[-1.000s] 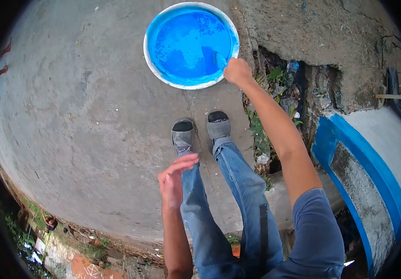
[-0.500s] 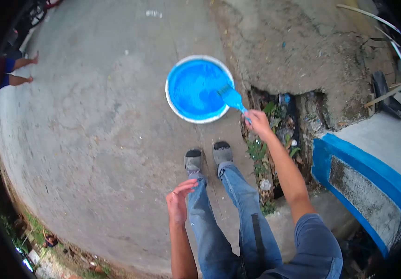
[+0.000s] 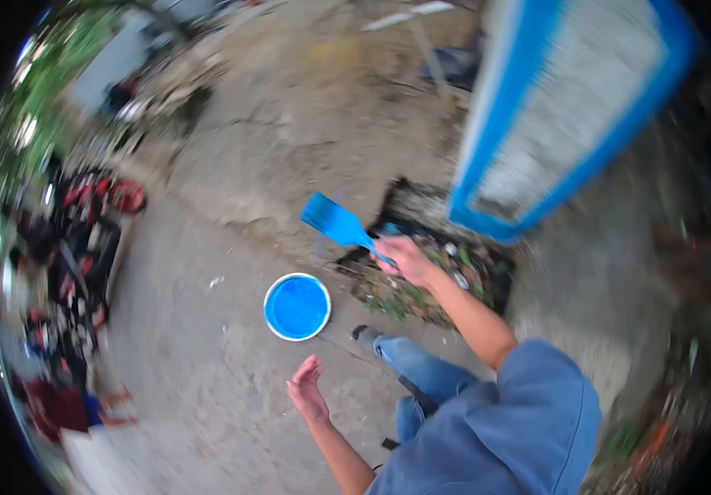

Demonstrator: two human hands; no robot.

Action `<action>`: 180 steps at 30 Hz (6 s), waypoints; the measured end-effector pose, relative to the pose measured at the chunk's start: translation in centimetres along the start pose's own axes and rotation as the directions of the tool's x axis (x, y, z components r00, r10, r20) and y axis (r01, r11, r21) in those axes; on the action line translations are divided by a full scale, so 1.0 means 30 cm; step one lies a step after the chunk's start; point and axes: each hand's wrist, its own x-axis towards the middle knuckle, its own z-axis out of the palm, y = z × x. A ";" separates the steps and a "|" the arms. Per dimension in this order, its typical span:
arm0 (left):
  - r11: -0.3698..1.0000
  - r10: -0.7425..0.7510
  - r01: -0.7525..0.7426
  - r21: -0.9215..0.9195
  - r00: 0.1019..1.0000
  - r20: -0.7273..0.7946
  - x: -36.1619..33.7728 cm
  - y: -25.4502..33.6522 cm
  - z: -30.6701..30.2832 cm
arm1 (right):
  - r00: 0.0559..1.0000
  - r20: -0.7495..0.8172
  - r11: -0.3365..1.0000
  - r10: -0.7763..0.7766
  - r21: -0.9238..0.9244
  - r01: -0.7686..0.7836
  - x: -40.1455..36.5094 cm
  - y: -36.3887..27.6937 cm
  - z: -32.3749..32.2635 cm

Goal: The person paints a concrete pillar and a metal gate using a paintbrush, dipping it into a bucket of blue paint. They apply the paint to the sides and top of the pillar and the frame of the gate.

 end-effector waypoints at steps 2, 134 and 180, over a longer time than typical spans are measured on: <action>0.999 -0.049 0.050 -0.015 0.996 0.076 -0.120 0.011 0.081 | 0.989 -0.110 0.994 -0.096 0.040 0.101 -0.254 -0.142 -0.082; 0.961 0.216 -0.229 0.157 0.972 0.098 -0.659 -2.465 2.204 | 0.813 -0.495 0.825 0.306 -0.288 -0.486 -0.861 0.986 -3.402; 0.967 0.224 -0.238 0.092 0.965 0.138 -0.648 -2.478 2.244 | 0.826 -0.433 0.828 0.360 -0.261 -0.497 -0.766 0.930 -3.320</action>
